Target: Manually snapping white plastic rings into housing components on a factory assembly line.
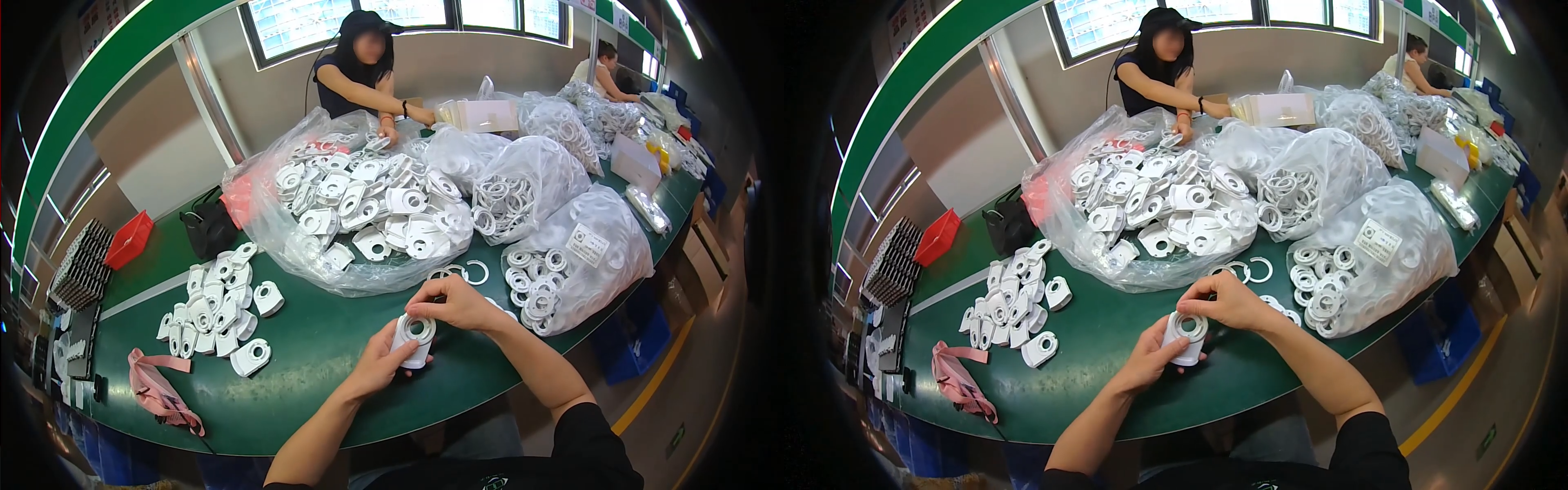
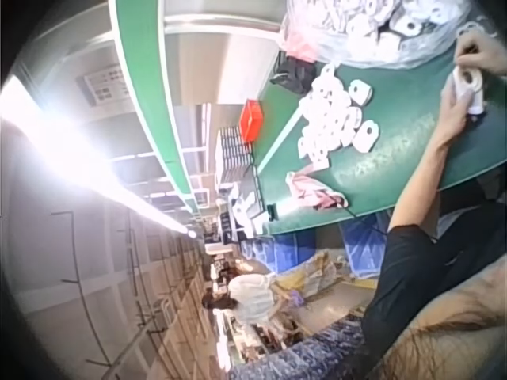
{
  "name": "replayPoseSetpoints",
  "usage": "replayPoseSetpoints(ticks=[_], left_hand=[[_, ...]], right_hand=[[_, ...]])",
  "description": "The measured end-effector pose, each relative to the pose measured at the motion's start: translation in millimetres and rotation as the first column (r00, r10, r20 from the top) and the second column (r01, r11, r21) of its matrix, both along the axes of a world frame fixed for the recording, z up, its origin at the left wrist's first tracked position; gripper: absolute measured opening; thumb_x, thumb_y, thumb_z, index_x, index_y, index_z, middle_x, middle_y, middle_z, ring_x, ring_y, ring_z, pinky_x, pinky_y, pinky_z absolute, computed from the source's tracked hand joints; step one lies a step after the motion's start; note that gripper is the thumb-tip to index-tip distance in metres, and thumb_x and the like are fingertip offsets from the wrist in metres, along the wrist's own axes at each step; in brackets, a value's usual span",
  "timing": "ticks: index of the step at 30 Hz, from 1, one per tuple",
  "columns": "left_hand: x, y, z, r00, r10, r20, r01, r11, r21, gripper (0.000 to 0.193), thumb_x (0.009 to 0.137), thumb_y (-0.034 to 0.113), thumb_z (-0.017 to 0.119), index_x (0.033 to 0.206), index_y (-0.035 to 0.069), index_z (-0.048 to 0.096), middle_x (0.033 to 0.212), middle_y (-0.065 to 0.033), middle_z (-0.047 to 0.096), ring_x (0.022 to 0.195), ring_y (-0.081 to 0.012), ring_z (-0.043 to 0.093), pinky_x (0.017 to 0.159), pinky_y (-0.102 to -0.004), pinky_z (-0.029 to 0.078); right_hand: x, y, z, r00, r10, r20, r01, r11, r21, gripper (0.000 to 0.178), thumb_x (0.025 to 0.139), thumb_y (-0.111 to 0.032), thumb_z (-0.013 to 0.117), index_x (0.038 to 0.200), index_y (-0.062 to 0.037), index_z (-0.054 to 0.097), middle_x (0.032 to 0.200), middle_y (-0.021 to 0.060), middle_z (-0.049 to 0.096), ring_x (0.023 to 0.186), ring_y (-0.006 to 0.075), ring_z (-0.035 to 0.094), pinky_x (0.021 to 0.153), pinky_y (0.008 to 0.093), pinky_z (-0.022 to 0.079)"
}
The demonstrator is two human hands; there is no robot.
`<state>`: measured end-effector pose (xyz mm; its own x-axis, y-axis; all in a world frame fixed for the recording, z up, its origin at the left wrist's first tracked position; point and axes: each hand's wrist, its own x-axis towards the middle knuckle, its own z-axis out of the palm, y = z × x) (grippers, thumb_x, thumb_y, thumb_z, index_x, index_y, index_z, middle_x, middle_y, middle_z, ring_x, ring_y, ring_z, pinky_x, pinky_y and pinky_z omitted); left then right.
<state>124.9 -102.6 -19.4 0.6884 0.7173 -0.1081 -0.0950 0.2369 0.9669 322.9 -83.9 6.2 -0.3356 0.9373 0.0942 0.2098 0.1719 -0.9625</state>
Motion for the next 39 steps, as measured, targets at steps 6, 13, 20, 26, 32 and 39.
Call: replayPoseSetpoints(ticks=[6, 13, 20, 26, 32, 39], left_hand=[[0.8, -2.4, -3.3, 0.998, 0.03, -0.053, -0.026, 0.997, 0.067, 0.038, 0.09, 0.011, 0.052, 0.126, 0.003, 0.039, 0.106, -0.0083, 0.06, 0.084, -0.0168, 0.065, 0.053, -0.0204, 0.046], [1.9, -3.1, 1.3, 0.969, 0.167, -0.182, -0.115, 0.958, 0.264, 0.026, 0.091, 0.015, 0.05, 0.116, 0.005, 0.049, 0.086, -0.006, 0.063, 0.072, -0.0121, 0.062, 0.052, -0.0231, 0.044], [2.4, -1.5, -0.1, 0.894, 0.416, -0.167, -0.209, 0.717, 0.665, 0.025, 0.094, 0.022, 0.042, 0.096, 0.001, 0.055, 0.069, -0.0196, 0.055, 0.059, -0.034, 0.056, 0.054, -0.0378, 0.04], [0.9, 0.0, 1.3, 0.836, 0.494, -0.239, -0.205, 0.685, 0.699, 0.025, 0.091, 0.019, 0.046, 0.081, 0.0, 0.058, 0.061, -0.0192, 0.053, 0.055, -0.0342, 0.055, 0.051, -0.0387, 0.04], [-2.4, 2.9, 0.3, 0.833, 0.489, -0.26, -0.156, 0.657, 0.737, 0.025, 0.089, 0.018, 0.048, 0.074, 0.0, 0.056, 0.061, -0.0201, 0.053, 0.055, -0.0367, 0.054, 0.05, -0.0402, 0.04], [-5.5, 5.9, -3.4, 0.847, 0.464, -0.259, -0.121, 0.643, 0.757, 0.026, 0.089, 0.019, 0.048, 0.075, 0.0, 0.056, 0.06, -0.02, 0.052, 0.053, -0.0357, 0.053, 0.051, -0.0393, 0.039]], right_hand=[[0.1, -1.3, -0.6, 0.999, 0.028, 0.03, -0.028, 0.999, 0.016, 0.018, 0.081, -0.016, 0.066, 0.09, -0.0002, 0.069, 0.082, 0.0054, 0.066, 0.075, 0.0086, 0.058, 0.067, 0.0226, 0.045], [1.4, -0.7, -2.9, 0.995, 0.096, -0.001, -0.096, 0.995, 0.04, 0.017, 0.083, -0.013, 0.063, 0.093, 0.0002, 0.066, 0.082, 0.006, 0.065, 0.076, 0.0094, 0.058, 0.069, 0.0226, 0.046], [-1.1, -1.1, -3.1, 0.984, 0.166, 0.072, -0.175, 0.974, 0.142, 0.013, 0.085, -0.011, 0.061, 0.088, 0.0005, 0.062, 0.079, 0.005, 0.063, 0.073, 0.01, 0.057, 0.066, 0.0238, 0.045], [-7.5, -3.5, -5.1, 0.966, 0.075, 0.247, -0.139, 0.958, 0.252, 0.013, 0.084, -0.013, 0.061, 0.084, -0.0005, 0.06, 0.074, 0.0084, 0.062, 0.067, 0.0163, 0.058, 0.061, 0.0271, 0.045], [-11.7, -6.4, -7.4, 0.953, 0.034, 0.3, -0.133, 0.939, 0.318, 0.014, 0.083, -0.014, 0.061, 0.081, -0.0008, 0.058, 0.072, 0.011, 0.06, 0.064, 0.0228, 0.057, 0.058, 0.0309, 0.044], [-14.4, -7.8, -11.0, 0.956, 0.042, 0.29, -0.136, 0.941, 0.311, 0.016, 0.085, -0.015, 0.059, 0.082, -0.0002, 0.057, 0.072, 0.0106, 0.06, 0.064, 0.0214, 0.057, 0.059, 0.0313, 0.044]])
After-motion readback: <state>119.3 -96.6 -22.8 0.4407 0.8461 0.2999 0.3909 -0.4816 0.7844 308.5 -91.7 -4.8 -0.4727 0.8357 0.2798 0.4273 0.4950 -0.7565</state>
